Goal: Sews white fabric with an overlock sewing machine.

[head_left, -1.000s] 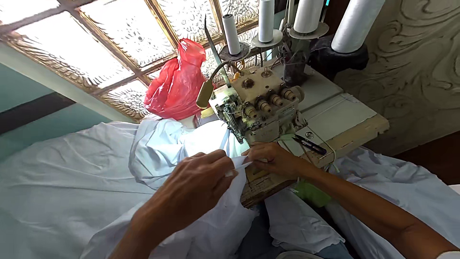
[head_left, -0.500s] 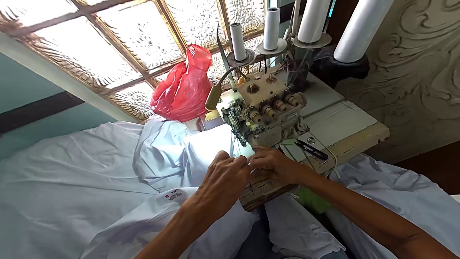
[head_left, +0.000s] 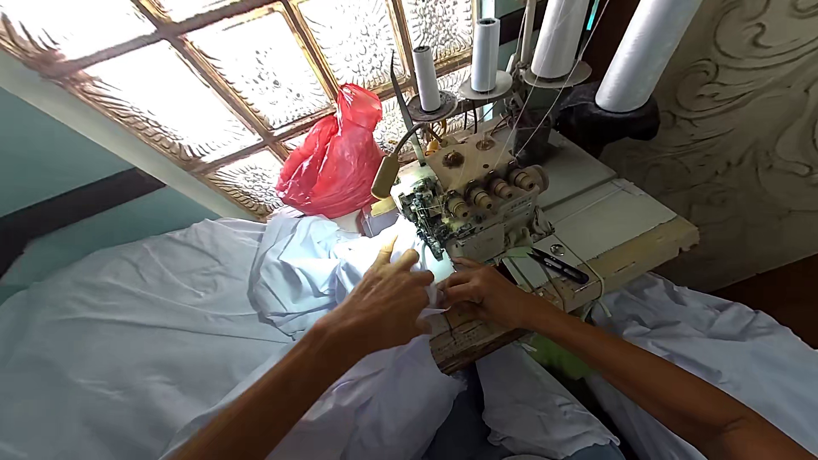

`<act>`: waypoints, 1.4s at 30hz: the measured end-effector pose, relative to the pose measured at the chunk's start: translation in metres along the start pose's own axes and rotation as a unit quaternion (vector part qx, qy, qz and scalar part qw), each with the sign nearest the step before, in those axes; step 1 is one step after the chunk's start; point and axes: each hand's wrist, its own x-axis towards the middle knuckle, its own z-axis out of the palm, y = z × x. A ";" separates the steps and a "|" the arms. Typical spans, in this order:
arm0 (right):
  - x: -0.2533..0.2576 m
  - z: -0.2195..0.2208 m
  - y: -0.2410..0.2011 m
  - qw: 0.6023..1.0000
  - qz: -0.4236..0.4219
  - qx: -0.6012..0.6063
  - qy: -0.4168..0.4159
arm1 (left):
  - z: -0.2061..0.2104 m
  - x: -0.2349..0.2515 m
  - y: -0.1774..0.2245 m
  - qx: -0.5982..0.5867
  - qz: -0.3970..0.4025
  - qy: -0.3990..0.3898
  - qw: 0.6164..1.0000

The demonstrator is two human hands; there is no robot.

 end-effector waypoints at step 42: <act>-0.020 0.008 -0.037 0.999 0.032 0.007 0.041 | -0.048 -0.082 -0.023 0.113 0.039 0.298 0.947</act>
